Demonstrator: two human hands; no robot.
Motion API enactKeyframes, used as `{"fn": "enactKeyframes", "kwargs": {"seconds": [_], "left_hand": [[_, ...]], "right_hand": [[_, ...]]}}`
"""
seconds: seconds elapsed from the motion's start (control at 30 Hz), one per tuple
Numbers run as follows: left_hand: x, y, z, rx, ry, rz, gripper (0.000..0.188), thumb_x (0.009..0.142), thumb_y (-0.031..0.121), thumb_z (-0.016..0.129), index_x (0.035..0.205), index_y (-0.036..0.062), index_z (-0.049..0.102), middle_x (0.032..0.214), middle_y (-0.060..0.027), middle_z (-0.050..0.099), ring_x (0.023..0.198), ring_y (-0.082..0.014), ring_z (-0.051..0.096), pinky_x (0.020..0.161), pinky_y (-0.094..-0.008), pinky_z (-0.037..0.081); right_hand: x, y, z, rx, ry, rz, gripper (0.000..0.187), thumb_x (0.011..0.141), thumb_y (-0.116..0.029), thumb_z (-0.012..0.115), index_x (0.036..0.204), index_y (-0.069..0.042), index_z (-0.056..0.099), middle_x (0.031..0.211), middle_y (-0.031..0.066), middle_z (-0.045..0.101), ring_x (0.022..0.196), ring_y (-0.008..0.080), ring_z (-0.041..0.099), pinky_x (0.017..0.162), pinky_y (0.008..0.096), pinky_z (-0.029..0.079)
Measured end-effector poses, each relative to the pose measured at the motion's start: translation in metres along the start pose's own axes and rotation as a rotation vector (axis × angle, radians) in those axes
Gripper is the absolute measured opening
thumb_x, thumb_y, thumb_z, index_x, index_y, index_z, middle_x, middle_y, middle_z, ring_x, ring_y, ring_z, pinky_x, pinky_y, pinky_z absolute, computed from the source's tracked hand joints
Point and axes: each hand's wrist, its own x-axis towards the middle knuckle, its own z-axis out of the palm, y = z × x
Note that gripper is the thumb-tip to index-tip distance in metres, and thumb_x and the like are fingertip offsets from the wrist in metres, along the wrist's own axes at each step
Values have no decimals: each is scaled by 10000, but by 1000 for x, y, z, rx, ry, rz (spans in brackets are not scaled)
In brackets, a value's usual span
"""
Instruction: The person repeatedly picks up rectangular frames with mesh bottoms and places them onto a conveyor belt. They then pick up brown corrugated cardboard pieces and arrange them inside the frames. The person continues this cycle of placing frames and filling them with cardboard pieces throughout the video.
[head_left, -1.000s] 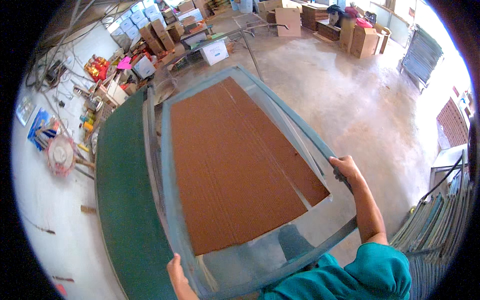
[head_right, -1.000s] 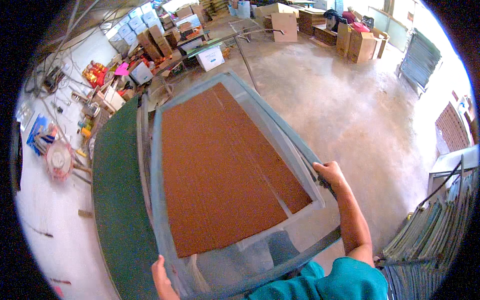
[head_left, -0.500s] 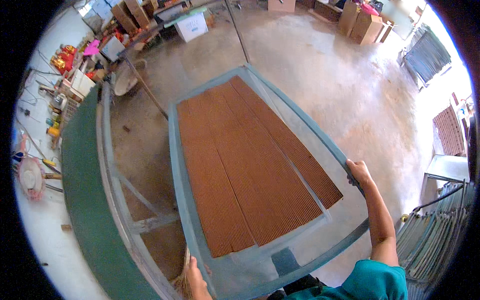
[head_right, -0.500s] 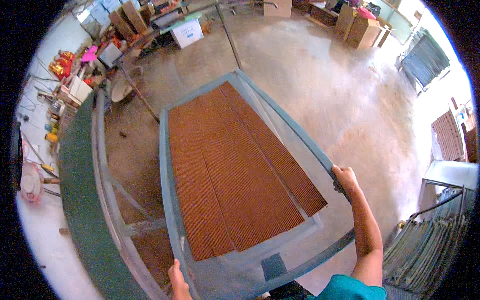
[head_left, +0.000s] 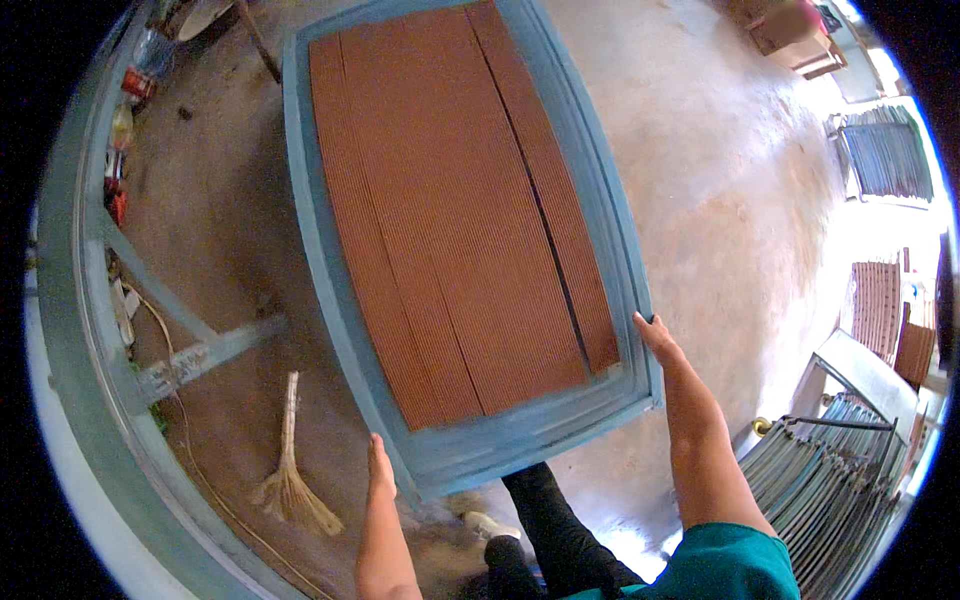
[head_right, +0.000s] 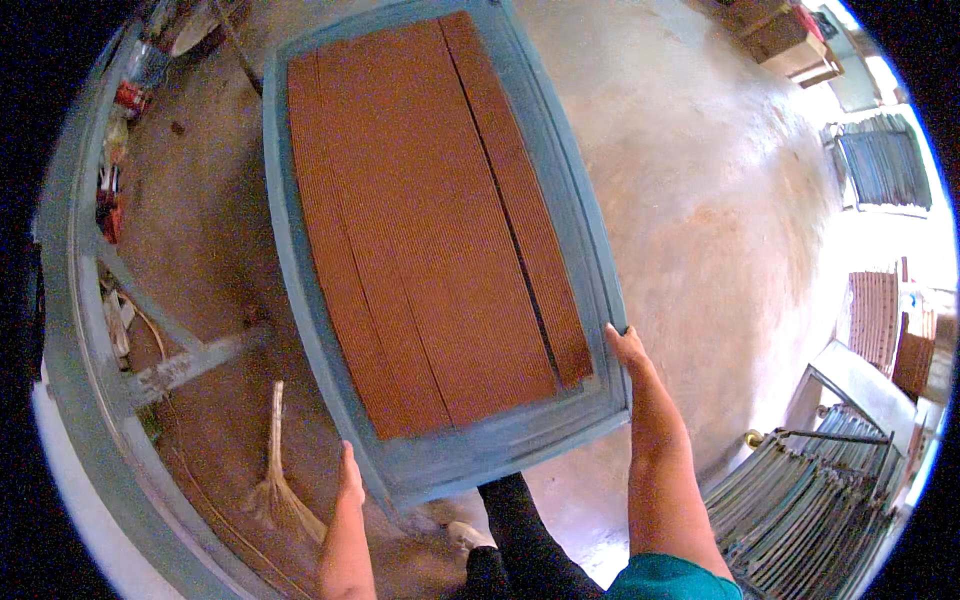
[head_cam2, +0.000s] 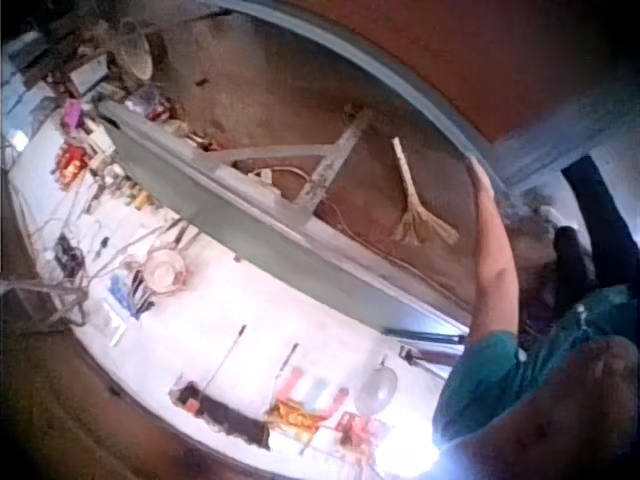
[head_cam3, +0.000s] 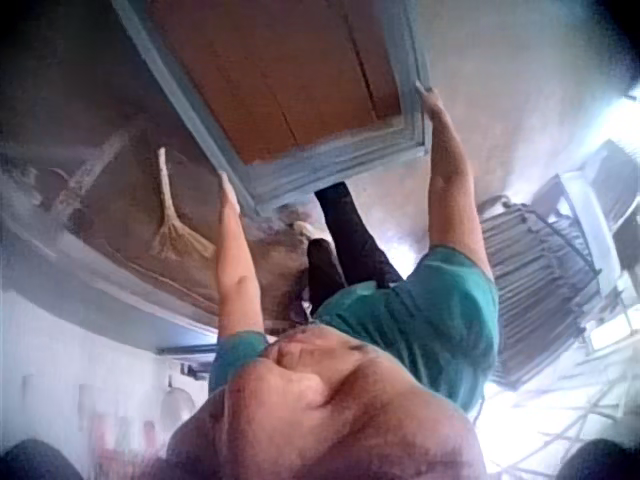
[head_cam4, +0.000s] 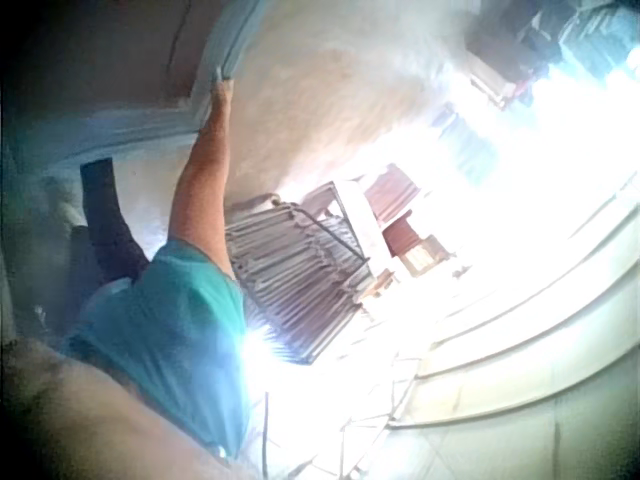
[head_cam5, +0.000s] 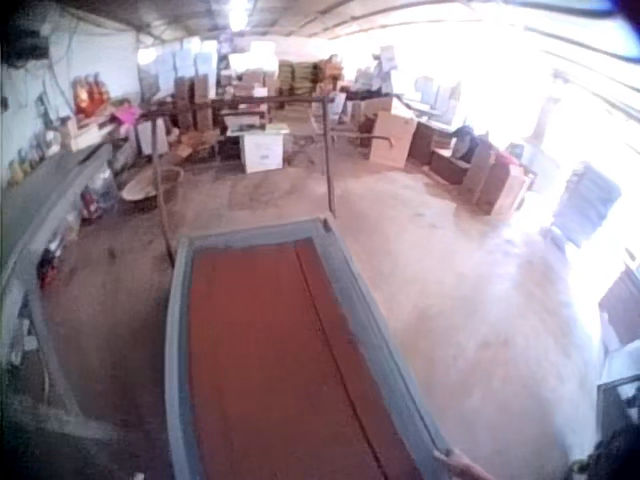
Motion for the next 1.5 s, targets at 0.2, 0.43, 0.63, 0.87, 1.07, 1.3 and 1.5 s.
{"fn": "enactKeyframes", "kwargs": {"seconds": [0.2, 0.43, 0.63, 0.87, 1.07, 1.3, 1.5], "left_hand": [[-24, -21, -1, -128, -41, 65, 819, 875, 620, 318, 1437, 66, 98, 1498, -95, 111, 1367, -249, 143, 1093, -373, 119], [-203, -148, -31, -126, 125, -87, 774, 865, 600, 336, 1405, 63, 198, 1449, -141, 181, 1339, -304, 158, 1079, -413, 128], [-284, -323, -49, -305, 249, -123, 687, 892, 526, 344, 1364, 30, 288, 1382, -197, 311, 1284, -353, 275, 1055, -407, 219], [-388, -473, -3, -70, 796, 97, 504, 866, 377, 394, 1141, -23, 529, 1168, -258, 523, 1089, -393, 488, 941, -445, 376], [-478, -562, 40, -703, 983, -231, 415, 791, 271, 482, 1053, -30, 597, 1076, -256, 580, 1039, -373, 544, 911, -416, 419], [-467, -682, 154, -1192, 866, -650, 312, 764, 212, 530, 946, -9, 653, 978, -229, 631, 972, -331, 601, 879, -391, 450], [-466, -721, 192, -125, 436, -366, 245, 773, 114, 486, 879, -38, 646, 823, -190, 656, 737, -310, 658, 580, -369, 515]], "right_hand": [[-18, 66, -10, -124, -71, -122, 755, 835, -552, 491, 1265, 60, 398, 1219, 310, 473, 1199, 398, 422, 970, 435, 362], [-182, 199, -1, -840, -510, -288, 513, 895, -475, 354, 1073, -63, 601, 1057, 183, 607, 1018, 348, 559, 874, 459, 432], [-239, 173, 17, -936, -621, -543, 477, 865, -444, 414, 1110, -64, 564, 1201, 130, 547, 1089, 318, 519, 910, 435, 423], [-280, 76, 55, -30, -802, -248, 170, 816, -232, 505, 870, -76, 543, 785, 128, 569, 694, 304, 577, 520, 446, 465], [-388, 41, 84, -676, -917, -636, 258, 803, -344, 481, 702, -115, 541, 618, 69, 511, 556, 275, 540, 424, 464, 407], [-548, 28, 160, -1022, -786, -963, 157, 830, -241, 536, 814, -102, 607, 756, 74, 607, 616, 264, 605, 511, 439, 475], [-696, 28, 278, -1287, -782, -987, 125, 833, -192, 570, 803, -74, 597, 739, 68, 612, 604, 242, 611, 506, 393, 495]]}}
